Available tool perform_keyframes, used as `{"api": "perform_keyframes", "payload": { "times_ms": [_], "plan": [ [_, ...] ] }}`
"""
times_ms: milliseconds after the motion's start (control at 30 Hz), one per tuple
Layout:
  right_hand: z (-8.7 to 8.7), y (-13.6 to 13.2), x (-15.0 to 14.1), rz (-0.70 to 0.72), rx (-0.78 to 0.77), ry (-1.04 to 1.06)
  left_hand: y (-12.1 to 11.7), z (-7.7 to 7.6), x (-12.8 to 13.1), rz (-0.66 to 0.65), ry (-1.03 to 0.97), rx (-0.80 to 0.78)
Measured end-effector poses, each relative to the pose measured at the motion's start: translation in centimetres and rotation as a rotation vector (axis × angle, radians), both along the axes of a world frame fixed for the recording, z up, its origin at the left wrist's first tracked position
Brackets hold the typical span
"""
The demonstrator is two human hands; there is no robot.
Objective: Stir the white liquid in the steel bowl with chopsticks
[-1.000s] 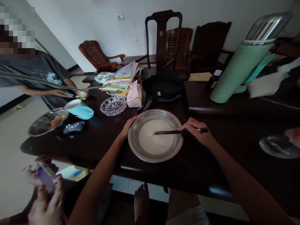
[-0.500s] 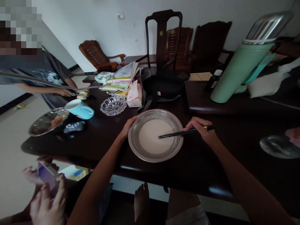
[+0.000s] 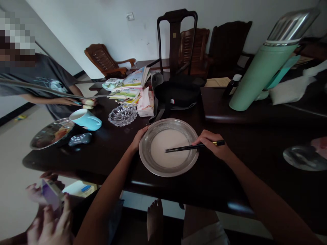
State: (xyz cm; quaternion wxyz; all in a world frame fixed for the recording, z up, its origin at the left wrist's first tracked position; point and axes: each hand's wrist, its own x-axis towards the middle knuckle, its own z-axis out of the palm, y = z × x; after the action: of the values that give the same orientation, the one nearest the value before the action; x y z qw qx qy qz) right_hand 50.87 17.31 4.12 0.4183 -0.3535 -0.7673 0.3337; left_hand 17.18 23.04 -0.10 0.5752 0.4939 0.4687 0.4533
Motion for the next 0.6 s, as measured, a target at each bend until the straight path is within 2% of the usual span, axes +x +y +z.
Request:
{"api": "perform_keyframes", "payload": {
  "times_ms": [167,333,500,600],
  "plan": [
    [0.03,0.16,0.23,-0.123,0.045,-0.025,-0.09,0.25,0.11,0.001,0.009,-0.002],
    [-0.16,0.04,-0.06,-0.010,0.025,-0.033,-0.08,0.39,0.07,-0.011,0.031,0.009],
    [0.08,0.10,0.32,-0.132,-0.002,0.025,0.08,-0.08,0.04,0.004,0.035,0.006],
    [0.03,0.06,0.27,-0.072,-0.040,0.052,-0.03,-0.18,0.00,0.037,0.062,-0.011]
  ]
}}
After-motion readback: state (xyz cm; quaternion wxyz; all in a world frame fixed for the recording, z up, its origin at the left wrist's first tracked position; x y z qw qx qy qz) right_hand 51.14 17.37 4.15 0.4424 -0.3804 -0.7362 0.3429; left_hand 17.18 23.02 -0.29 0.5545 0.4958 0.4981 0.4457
